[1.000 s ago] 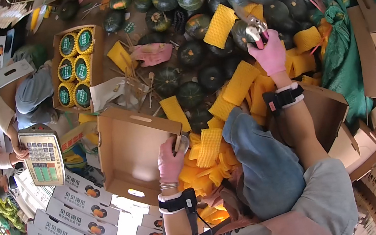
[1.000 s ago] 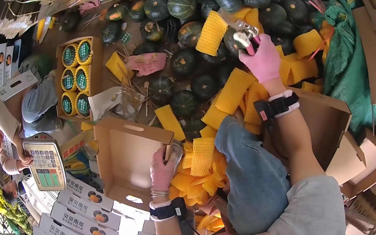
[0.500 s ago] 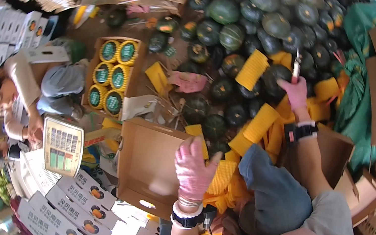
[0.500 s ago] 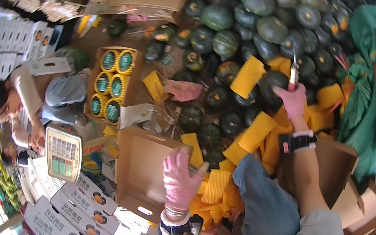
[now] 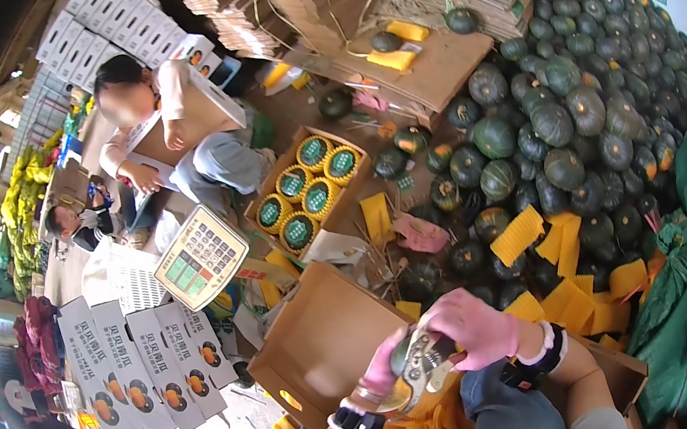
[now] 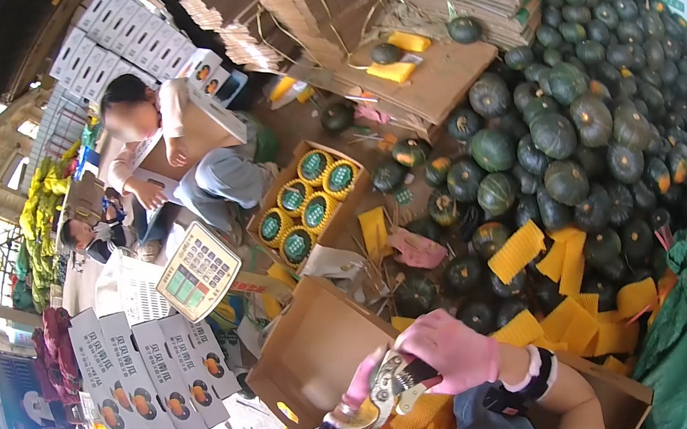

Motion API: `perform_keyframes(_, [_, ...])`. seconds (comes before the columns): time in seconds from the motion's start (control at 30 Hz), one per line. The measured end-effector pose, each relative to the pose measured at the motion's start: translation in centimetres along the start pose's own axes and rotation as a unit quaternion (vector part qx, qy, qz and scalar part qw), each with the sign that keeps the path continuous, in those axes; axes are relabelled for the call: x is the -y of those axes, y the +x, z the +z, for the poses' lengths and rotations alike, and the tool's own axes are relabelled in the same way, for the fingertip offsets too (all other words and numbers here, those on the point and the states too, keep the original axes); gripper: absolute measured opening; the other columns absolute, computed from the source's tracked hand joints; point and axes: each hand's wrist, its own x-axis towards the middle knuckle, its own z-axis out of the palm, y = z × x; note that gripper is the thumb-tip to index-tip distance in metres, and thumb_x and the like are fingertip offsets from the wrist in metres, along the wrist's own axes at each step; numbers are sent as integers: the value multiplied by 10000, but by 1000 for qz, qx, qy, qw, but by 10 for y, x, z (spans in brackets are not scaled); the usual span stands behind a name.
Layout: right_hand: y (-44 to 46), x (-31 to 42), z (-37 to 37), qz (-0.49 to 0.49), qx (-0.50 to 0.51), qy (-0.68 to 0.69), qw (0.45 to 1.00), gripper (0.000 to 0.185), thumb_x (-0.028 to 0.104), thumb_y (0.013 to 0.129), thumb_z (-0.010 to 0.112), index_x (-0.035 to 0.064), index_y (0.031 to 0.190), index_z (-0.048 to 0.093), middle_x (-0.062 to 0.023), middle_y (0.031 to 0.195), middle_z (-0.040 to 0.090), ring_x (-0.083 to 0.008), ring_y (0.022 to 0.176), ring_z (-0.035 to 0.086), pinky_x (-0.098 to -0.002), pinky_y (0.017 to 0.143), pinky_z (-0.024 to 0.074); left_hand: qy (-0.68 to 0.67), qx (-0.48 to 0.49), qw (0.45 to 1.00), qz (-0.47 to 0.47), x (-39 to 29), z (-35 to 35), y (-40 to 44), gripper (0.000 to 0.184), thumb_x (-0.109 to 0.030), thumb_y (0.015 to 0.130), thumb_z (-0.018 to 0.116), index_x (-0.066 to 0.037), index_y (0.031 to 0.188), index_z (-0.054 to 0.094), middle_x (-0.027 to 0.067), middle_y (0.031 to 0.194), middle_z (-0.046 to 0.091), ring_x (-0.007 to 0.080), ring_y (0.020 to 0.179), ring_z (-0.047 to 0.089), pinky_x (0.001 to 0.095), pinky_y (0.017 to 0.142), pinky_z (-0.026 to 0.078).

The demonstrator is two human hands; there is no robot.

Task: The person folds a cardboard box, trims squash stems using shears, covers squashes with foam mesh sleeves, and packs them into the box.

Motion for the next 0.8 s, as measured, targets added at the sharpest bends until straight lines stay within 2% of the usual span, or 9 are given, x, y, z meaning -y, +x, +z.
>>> perform_keyframes(0.1, [11,-24,12,110,81,198,971,448,241,674,753,33,983,503,-128,899,572,-309,825,580,-369,716,455,-51,13,994,94,1,-29,-17,537,-316,842,613,-14,1260,466,141,1262,524,266,1139,532,437,1004,411])
perform_keyframes(0.13, [13,-34,28,130,-13,183,974,419,240,684,752,35,947,497,-131,863,571,-309,784,582,-372,707,463,-114,8,988,103,2,-41,-25,561,-296,817,642,-32,1276,458,142,1282,509,268,1160,518,456,1020,396])
perform_keyframes(0.2, [18,-55,55,311,-76,107,941,419,243,677,750,40,935,490,-136,855,589,-314,785,593,-377,724,470,-265,-74,951,144,5,-65,-31,507,-326,803,640,-110,1244,514,111,1210,571,292,1159,515,475,1024,384])
perform_keyframes(0.27, [27,-67,75,425,-60,140,892,446,244,669,751,25,947,480,-146,885,609,-307,814,607,-372,734,475,-368,-111,903,190,-1,-89,-27,464,-340,824,624,-122,1222,528,101,1191,580,285,1140,522,476,1012,392])
perform_keyframes(0.37, [22,-79,98,460,-9,143,876,536,298,646,787,5,953,460,-129,897,619,-295,846,619,-367,755,477,-269,-209,915,214,-16,-114,-19,387,-255,837,628,-118,1181,519,95,1216,550,265,1123,524,475,977,417])
perform_keyframes(0.53, [30,-66,90,438,38,174,881,586,325,621,810,8,977,468,-115,893,621,-297,849,625,-366,766,485,-29,-322,907,271,-19,-115,-16,537,-101,799,655,-130,1258,377,122,1177,512,287,1107,504,479,891,474])
perform_keyframes(0.57, [32,-66,97,438,45,148,886,548,310,637,790,15,979,478,-139,890,626,-325,864,627,-377,765,490,29,-317,900,299,-15,-126,-11,555,-70,780,669,-83,1253,381,125,1156,511,268,1065,522,428,879,491])
perform_keyframes(0.67, [33,-70,124,420,42,95,902,342,219,753,664,15,970,495,-193,882,628,-380,868,611,-406,735,488,27,-307,899,309,-18,-124,-1,530,-58,789,658,-44,1248,393,123,1146,520,257,1039,538,408,878,493])
perform_keyframes(0.8, [23,-62,117,441,95,110,886,311,185,757,645,10,965,493,-200,862,621,-384,827,615,-404,702,484,171,-308,890,289,-20,-151,-3,460,-79,805,655,-40,1213,447,125,1154,522,250,1048,539,399,880,491])
